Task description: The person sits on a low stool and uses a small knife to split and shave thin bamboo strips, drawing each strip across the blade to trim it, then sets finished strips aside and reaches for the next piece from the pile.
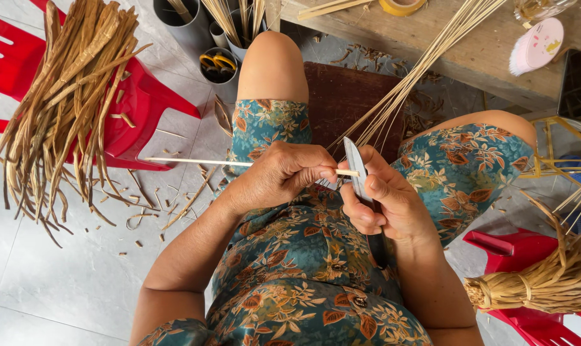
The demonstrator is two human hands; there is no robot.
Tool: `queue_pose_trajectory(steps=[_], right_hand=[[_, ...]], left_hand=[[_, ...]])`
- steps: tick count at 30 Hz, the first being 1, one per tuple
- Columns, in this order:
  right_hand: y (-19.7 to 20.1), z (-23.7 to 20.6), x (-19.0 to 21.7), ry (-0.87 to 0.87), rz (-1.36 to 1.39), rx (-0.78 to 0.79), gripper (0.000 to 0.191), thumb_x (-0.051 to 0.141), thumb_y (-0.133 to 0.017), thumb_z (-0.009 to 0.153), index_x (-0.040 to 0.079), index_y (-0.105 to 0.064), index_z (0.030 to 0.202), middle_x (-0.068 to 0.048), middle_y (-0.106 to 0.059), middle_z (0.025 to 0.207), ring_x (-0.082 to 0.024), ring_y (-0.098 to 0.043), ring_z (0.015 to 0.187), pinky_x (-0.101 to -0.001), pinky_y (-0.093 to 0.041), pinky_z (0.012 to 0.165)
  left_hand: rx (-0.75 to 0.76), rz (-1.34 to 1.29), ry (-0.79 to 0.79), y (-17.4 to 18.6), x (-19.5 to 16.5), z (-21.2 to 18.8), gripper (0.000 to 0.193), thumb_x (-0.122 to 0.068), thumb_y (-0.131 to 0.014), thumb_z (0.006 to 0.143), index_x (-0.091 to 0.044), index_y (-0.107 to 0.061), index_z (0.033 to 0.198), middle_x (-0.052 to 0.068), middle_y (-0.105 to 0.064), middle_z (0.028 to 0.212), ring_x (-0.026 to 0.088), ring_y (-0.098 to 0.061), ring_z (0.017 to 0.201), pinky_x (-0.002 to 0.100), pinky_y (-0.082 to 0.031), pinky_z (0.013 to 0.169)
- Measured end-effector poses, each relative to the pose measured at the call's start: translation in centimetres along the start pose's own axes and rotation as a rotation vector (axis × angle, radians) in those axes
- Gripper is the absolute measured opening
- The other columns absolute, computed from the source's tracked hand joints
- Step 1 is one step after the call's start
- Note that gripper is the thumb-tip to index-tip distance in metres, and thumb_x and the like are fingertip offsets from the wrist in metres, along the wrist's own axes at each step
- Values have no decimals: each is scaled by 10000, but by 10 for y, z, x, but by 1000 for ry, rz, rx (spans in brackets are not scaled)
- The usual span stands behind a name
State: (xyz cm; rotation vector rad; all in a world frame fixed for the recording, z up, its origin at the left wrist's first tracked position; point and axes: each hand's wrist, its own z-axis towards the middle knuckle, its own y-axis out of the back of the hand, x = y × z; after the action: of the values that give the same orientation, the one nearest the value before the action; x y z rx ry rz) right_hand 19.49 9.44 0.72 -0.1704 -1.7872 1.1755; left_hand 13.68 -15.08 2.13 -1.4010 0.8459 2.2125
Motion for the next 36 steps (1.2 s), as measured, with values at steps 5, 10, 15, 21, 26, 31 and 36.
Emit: queue_pose_trajectory(steps=[5,10,15,21,26,31,36], right_hand=[[-5,4,-7,150,-206,-196,346,352,-633,1083,90,-559,1297,-53,-502,712,-63,-342,502,-217,-282,424],[-5,3,-6,169,-170,-190,373,330,-632,1090,69,-534,1338,-64,-522,742,-72,-358,516,-232,-305,454],[0,3,6,17,32,9,436,327,-633,1046,99,-490,1388,-75,-539,699,-54,-349,466,-210,-287,396],[4,8,-1,35,-30,-28,351,314,-632,1074,106,-494,1321,-92,-549,746,-58,-361,489,-216,-297,423],[5,5,4,32,-100,-42,398,282,-656,1054,95,-478,1356,-116,-562,826,-72,-397,544,-221,-308,445],[4,-2,15,51,-88,-36,488,273,-673,1032,91,-468,1436,-122,-568,803,-89,-412,551,-239,-322,443],[9,0,6,49,-31,-19,442,272,-675,1047,57,-520,1401,-94,-549,811,-78,-380,572,-232,-307,463]], left_hand=[[-118,118,-19,-6,-2,3,99,-134,-646,1032,-42,-679,1015,72,-723,961,250,-735,874,328,-576,752],[-183,217,-102,-12,-5,3,90,-121,-642,1057,-44,-670,1020,76,-717,981,264,-725,902,332,-579,771],[-79,40,-29,-5,-6,6,90,-128,-671,1017,-44,-703,1011,73,-700,900,220,-719,793,323,-564,706],[-80,55,-57,-2,-6,7,99,-127,-676,1026,-29,-690,1036,81,-695,902,218,-710,821,312,-545,717],[-24,-77,92,-4,-7,6,134,-149,-630,1038,-32,-689,1065,68,-674,827,194,-698,702,300,-550,652],[-20,52,30,3,-4,0,143,-166,-628,1043,-45,-699,1014,67,-715,878,200,-726,748,317,-546,669],[-68,92,-26,3,-1,-2,139,-166,-630,1049,-50,-693,1004,73,-719,906,245,-734,819,335,-561,713]])
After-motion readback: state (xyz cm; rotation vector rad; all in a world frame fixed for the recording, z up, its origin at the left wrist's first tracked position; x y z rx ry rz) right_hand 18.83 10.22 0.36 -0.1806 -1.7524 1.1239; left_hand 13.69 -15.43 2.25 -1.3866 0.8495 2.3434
